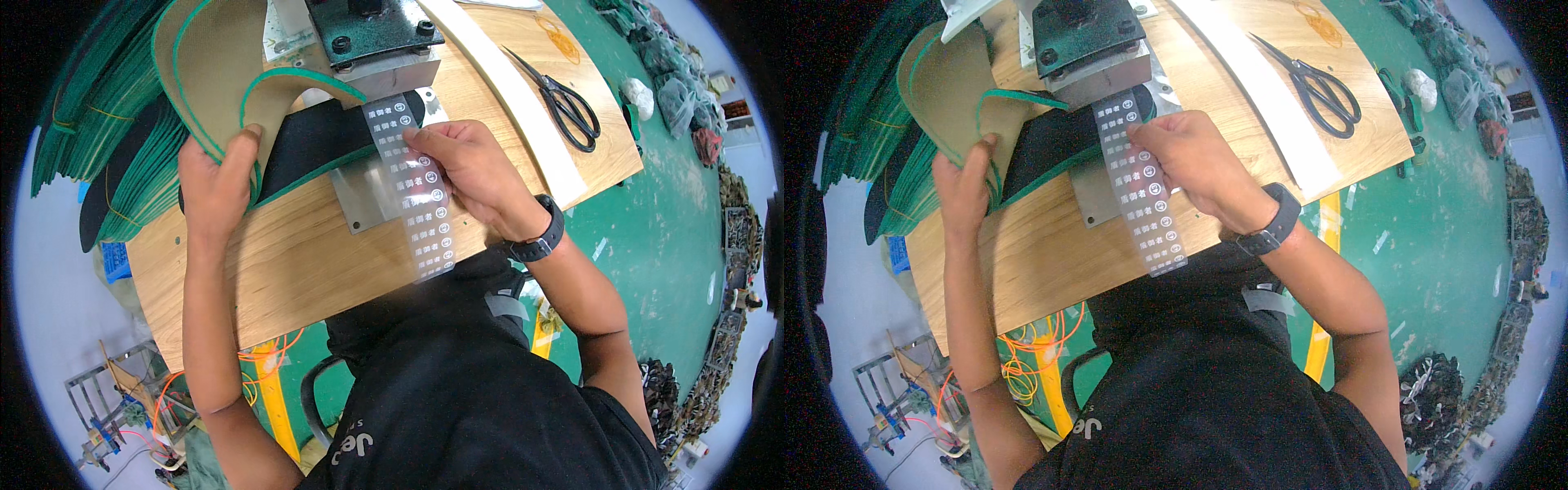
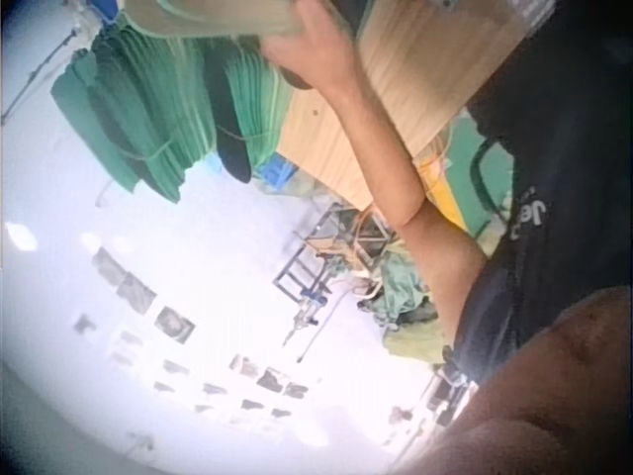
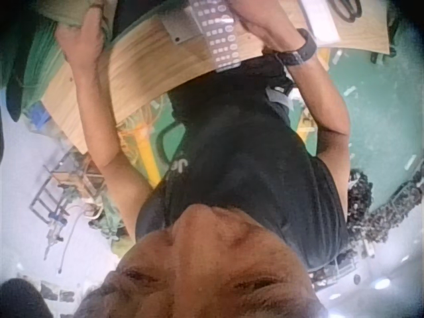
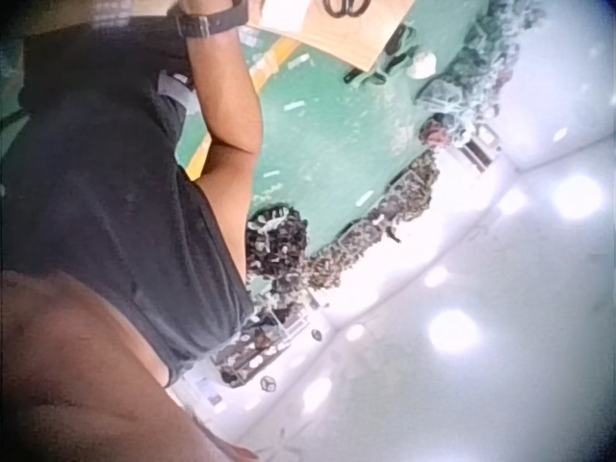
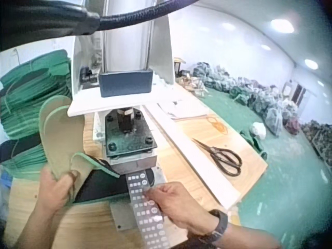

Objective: The person applies adhesive labels to a series of green shoe insoles, then bundles them together with a rubber band and continues applying labels to the next batch.

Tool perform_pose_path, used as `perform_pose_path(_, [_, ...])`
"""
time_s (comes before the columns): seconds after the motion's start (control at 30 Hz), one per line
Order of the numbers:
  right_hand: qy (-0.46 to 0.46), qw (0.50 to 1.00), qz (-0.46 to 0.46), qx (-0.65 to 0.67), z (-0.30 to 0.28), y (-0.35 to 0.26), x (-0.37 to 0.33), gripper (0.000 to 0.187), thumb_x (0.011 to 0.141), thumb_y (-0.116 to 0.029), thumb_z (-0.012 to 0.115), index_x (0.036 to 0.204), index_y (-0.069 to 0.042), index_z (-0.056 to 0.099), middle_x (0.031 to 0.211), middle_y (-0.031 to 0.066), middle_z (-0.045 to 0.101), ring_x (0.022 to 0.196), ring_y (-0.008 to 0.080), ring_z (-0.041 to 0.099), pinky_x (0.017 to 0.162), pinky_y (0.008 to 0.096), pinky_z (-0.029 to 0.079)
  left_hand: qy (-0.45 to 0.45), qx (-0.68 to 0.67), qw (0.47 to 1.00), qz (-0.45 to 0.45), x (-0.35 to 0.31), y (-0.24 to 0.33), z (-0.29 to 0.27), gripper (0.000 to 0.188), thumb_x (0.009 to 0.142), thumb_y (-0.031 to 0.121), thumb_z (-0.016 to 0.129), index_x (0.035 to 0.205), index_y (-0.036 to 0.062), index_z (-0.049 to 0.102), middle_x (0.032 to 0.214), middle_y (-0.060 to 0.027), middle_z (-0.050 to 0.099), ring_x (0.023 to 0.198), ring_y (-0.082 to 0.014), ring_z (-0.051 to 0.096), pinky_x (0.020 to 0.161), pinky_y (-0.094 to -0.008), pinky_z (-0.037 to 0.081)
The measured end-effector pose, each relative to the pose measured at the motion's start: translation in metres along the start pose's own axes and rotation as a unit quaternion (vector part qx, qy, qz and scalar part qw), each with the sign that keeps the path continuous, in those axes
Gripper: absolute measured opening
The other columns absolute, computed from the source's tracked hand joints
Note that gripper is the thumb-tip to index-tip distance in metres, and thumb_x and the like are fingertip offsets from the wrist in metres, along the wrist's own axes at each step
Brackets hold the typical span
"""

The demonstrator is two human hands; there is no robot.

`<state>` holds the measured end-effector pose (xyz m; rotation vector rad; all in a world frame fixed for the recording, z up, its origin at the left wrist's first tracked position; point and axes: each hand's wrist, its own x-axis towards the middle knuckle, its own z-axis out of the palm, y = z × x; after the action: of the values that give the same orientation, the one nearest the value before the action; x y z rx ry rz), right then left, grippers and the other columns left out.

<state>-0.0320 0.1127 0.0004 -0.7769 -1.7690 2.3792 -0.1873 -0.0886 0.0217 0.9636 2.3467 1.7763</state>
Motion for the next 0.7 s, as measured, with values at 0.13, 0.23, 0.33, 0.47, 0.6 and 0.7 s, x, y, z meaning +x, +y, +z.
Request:
perform_pose_path(0.13, [-0.005,0.999,0.003,-0.046,0.001,-0.005,-0.002,0.027,0.09,-0.021,0.058,0.075,0.001,0.062,0.06,0.0058,0.061,0.046,0.0089,0.053,0.04,0.0217,0.039,0.009,0.066,0.997,-0.043,-0.003,0.003,0.001,0.022,0.08,0.015,0.06,0.095,-0.0008,0.062,0.076,-0.0036,0.061,0.069,-0.0096,0.053,0.066,-0.0256,0.044])
perform_pose_path(0.23, [0.004,0.998,0.011,-0.056,0.002,-0.004,-0.003,0.027,0.09,-0.022,0.058,0.076,0.0,0.062,0.059,0.0042,0.06,0.045,0.0074,0.051,0.04,0.0205,0.037,-0.028,0.102,0.994,-0.002,-0.005,0.002,0.012,0.025,0.079,0.017,0.06,0.097,0.0,0.062,0.072,-0.006,0.06,0.067,-0.0106,0.053,0.065,-0.0264,0.044])
perform_pose_path(0.33, [0.008,0.999,0.015,-0.047,0.006,-0.008,-0.006,0.025,0.092,-0.021,0.057,0.078,-0.001,0.063,0.058,0.0018,0.06,0.044,0.0042,0.049,0.041,0.0173,0.033,-0.11,0.208,0.97,0.053,-0.001,0.013,0.014,0.049,0.071,0.02,0.07,0.115,0.0027,0.057,0.091,-0.0149,0.064,0.083,-0.0263,0.06,0.076,-0.0346,0.047])
perform_pose_path(0.47, [0.015,1.0,-0.008,0.012,0.002,-0.002,-0.005,0.029,0.092,-0.022,0.055,0.072,-0.001,0.06,0.057,0.0022,0.057,0.044,0.0074,0.049,0.04,0.0204,0.037,-0.131,0.298,0.934,0.144,-0.002,0.006,0.019,0.071,0.063,0.023,0.078,0.126,0.0051,0.05,0.11,-0.0209,0.06,0.1,-0.0382,0.056,0.085,-0.0409,0.046])
perform_pose_path(0.6, [-0.027,0.999,-0.016,-0.033,0.0,-0.004,-0.009,0.029,0.092,-0.021,0.054,0.071,-0.001,0.06,0.059,0.0031,0.058,0.046,0.0095,0.051,0.043,0.0213,0.039,-0.143,0.297,0.937,0.115,-0.002,0.013,0.019,0.072,0.063,0.022,0.077,0.127,0.0047,0.049,0.111,-0.0222,0.059,0.101,-0.0385,0.056,0.086,-0.0413,0.046])
perform_pose_path(0.7, [0.064,0.99,-0.127,-0.008,-0.005,0.009,-0.011,0.026,0.092,-0.02,0.053,0.075,-0.001,0.061,0.063,0.0037,0.06,0.049,0.0092,0.053,0.046,0.0206,0.041,-0.126,0.286,0.944,0.109,-0.006,0.007,0.015,0.067,0.064,0.02,0.074,0.125,0.0042,0.051,0.107,-0.0226,0.06,0.097,-0.0394,0.057,0.084,-0.0415,0.047])
